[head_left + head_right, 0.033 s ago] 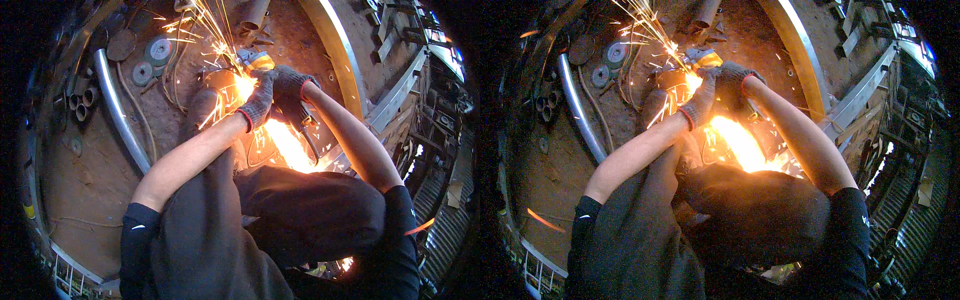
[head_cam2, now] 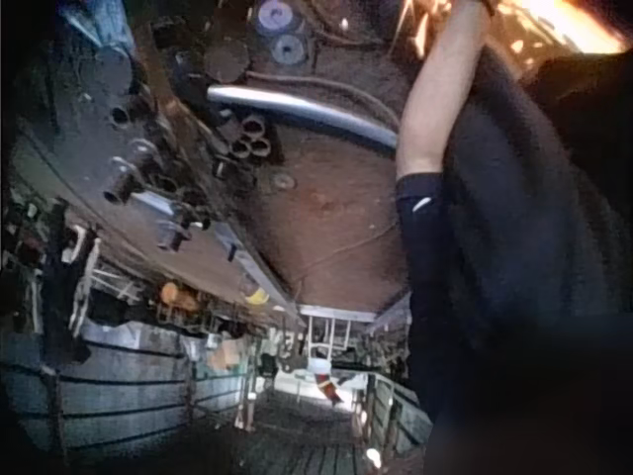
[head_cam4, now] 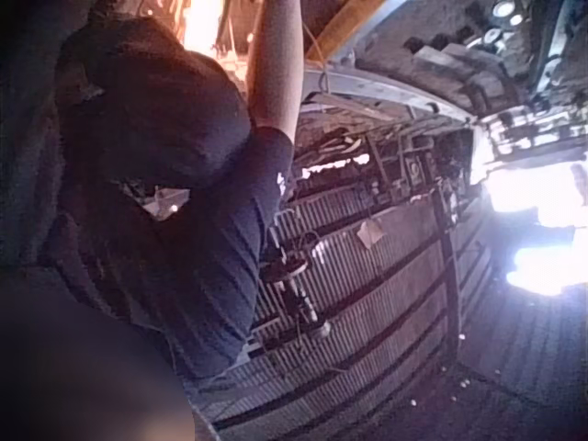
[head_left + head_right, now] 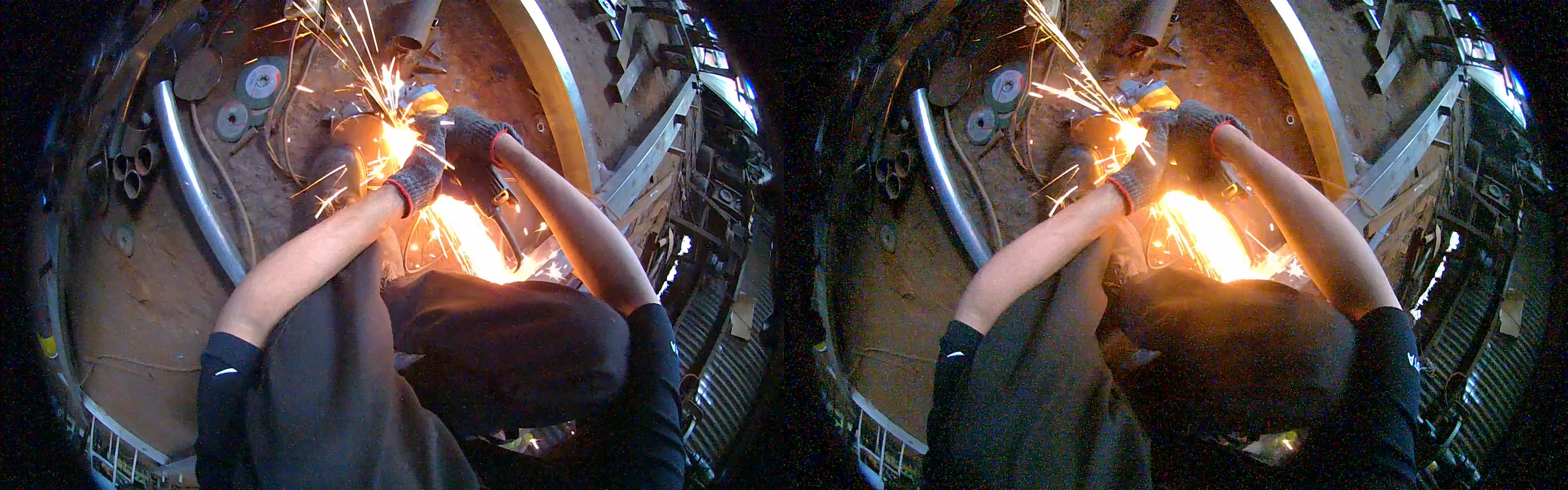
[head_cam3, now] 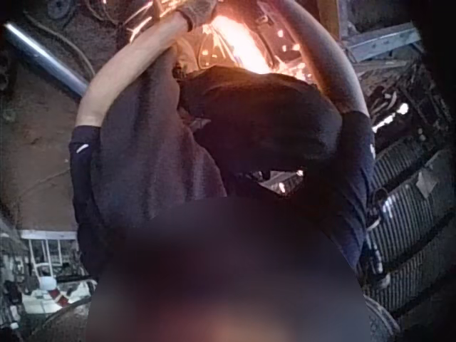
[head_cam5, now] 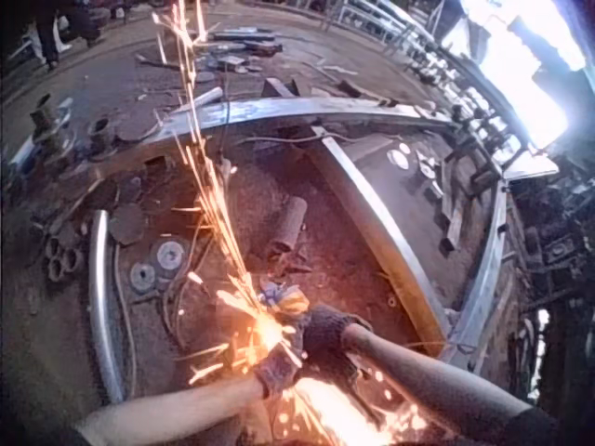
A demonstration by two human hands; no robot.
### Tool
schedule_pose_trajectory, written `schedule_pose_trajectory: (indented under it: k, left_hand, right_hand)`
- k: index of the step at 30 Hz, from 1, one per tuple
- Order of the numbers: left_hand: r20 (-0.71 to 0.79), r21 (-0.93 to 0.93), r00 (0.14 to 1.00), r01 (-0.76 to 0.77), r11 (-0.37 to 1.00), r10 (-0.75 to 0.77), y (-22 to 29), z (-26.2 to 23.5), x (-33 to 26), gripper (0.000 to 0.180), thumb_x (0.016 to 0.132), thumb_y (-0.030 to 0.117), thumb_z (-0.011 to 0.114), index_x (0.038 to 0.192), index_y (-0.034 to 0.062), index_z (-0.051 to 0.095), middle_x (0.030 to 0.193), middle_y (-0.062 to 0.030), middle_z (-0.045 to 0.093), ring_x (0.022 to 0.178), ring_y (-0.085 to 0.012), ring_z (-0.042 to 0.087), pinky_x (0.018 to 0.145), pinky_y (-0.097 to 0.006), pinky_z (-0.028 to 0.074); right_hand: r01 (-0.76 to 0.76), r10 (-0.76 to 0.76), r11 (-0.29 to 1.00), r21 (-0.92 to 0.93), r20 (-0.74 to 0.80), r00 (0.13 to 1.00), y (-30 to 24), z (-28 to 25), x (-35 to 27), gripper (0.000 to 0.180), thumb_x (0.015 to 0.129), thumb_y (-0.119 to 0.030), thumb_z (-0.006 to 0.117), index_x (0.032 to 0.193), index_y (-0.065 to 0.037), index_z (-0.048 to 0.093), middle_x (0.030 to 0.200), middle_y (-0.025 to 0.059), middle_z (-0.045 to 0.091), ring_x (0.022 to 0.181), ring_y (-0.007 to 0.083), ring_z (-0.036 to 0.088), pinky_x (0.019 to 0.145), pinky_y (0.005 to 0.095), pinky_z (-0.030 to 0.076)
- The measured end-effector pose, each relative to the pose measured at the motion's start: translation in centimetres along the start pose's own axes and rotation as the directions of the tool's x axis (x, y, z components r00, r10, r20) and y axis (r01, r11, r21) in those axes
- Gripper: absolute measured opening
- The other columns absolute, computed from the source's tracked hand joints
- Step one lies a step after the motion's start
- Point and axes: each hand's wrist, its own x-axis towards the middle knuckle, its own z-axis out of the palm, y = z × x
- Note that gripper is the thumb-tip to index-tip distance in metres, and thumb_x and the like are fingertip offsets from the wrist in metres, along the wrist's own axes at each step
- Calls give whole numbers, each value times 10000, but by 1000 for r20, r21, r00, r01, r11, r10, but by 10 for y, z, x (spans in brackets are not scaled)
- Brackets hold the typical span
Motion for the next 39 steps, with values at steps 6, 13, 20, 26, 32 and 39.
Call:
schedule_pose_trajectory:
  k: [6,13,20,26,32,39]
  left_hand:
    - [106,-15,994,0,1000,1,-6,-8,8,794,930,765,451,1404,130,508,1374,-115,580,1229,-356,597,899,-629,566]
    - [83,51,996,21,998,-25,2,0,-4,742,978,701,417,1422,108,462,1359,-165,579,1154,-398,630,765,-621,614]
    - [95,147,994,-65,987,51,8,0,-14,794,969,642,531,1509,97,326,1513,-143,424,1298,-395,535,887,-596,590]
    - [65,46,998,18,999,-21,7,2,-12,670,1048,563,420,1418,6,451,1374,-207,558,1133,-406,646,810,-578,618]
    - [58,-8,998,17,1000,-16,9,1,-6,728,1030,638,376,1385,12,482,1313,-209,594,1128,-418,648,764,-620,615]
    - [2,167,984,-177,970,179,-7,-9,7,769,980,721,377,1436,105,445,1351,-157,581,1156,-388,630,760,-613,605]
  right_hand:
    - [147,-149,989,-28,-67,987,5,1,-4,426,770,-320,812,1096,-55,742,942,78,755,869,169,672,785,353,537]
    - [28,-33,971,238,18,999,27,8,10,477,770,-360,824,1123,-54,731,1075,86,739,992,152,664,860,319,521]
    - [22,-22,1000,13,5,1000,20,8,11,445,897,-393,734,1165,-38,719,1063,78,746,980,139,662,870,342,524]
    - [267,-267,963,-21,11,964,32,9,4,450,871,-348,753,1198,-44,700,1096,90,737,952,148,663,850,349,537]
    - [212,-204,954,-212,57,977,34,9,31,433,908,-364,718,1205,-50,688,1099,73,732,996,156,642,891,341,520]
    - [310,-300,840,-445,94,949,24,4,16,461,822,-414,755,1131,-76,703,1046,154,749,931,289,704,822,412,530]
